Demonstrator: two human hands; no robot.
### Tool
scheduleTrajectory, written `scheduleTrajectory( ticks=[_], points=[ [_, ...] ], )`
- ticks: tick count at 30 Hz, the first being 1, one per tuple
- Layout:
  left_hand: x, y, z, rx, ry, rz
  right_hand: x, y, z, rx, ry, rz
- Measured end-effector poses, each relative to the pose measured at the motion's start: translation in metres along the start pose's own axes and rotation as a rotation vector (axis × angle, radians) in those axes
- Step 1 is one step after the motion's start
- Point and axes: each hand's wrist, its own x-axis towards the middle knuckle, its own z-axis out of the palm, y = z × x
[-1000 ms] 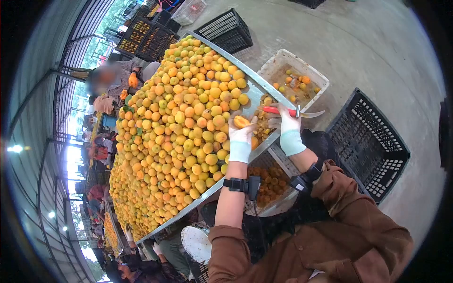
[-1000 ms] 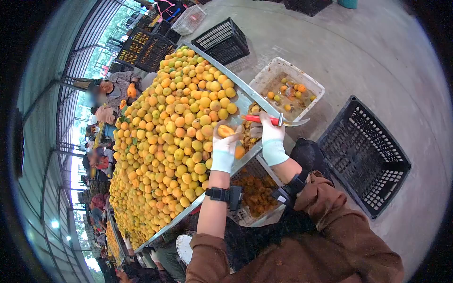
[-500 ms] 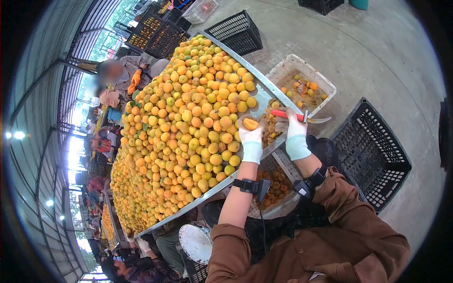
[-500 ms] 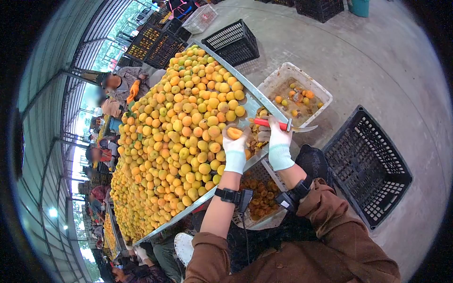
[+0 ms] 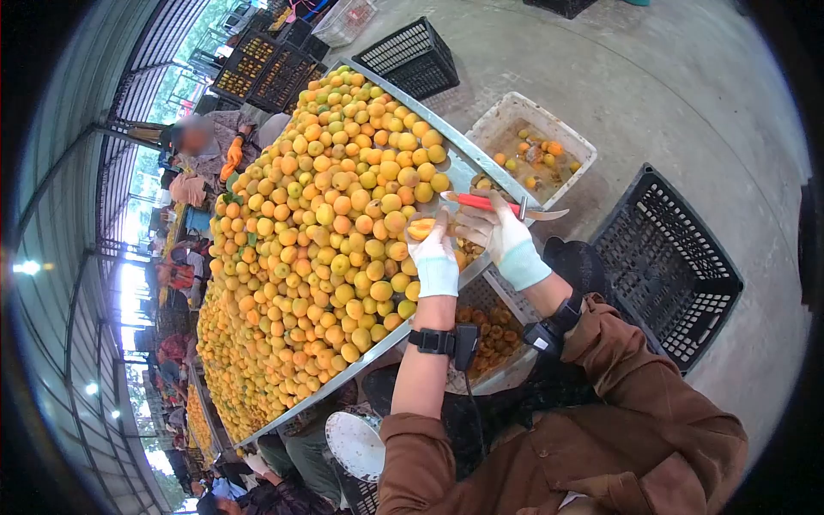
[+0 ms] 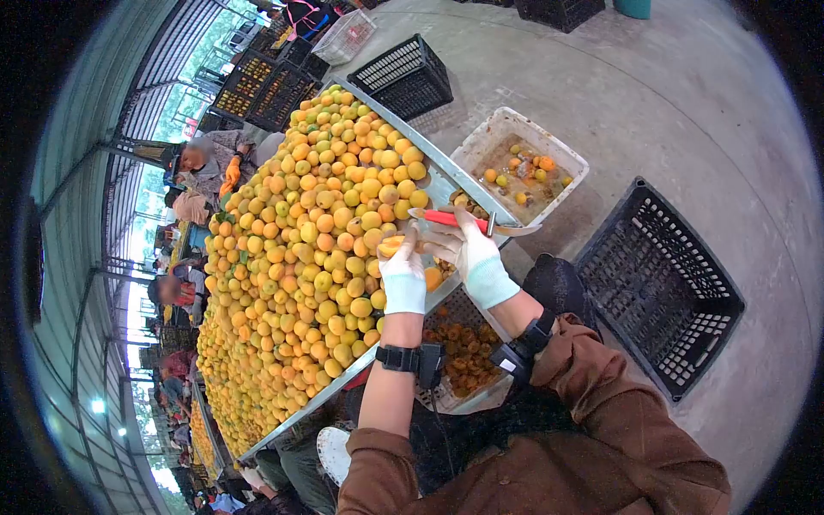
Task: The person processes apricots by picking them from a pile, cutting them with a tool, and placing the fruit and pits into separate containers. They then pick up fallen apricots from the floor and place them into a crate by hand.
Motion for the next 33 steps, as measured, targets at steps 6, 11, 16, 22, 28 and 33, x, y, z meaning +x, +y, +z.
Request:
scheduleTrajectory(
  ticks=[6,11,16,22,28,33],
  points=[
    [-0.007,-0.008,0.015,-0.144,0.004,0.014,0.001,0.007,0.0,-0.192,0.074,-0.177],
    [-0.007,-0.004,0.021,-0.336,-0.081,-0.1,0.017,0.009,-0.013,-0.143,0.326,-0.348],
    [0.002,0.022,-0.027,0.158,-0.227,-0.116,0.031,0.005,-0.038,-0.319,0.34,-0.485],
    [0.016,0.045,-0.054,1.141,-0.176,-0.215,0.027,0.008,-0.028,-0.331,0.336,-0.342],
    [-0.001,0.029,-0.034,2.156,-0.389,-0.115,0.004,0.0,-0.002,-0.238,0.285,-0.301],
    [0.005,0.033,-0.025,2.218,-0.488,-0.298,0.013,-0.001,-0.012,-0.306,0.283,-0.309]
  ],
)
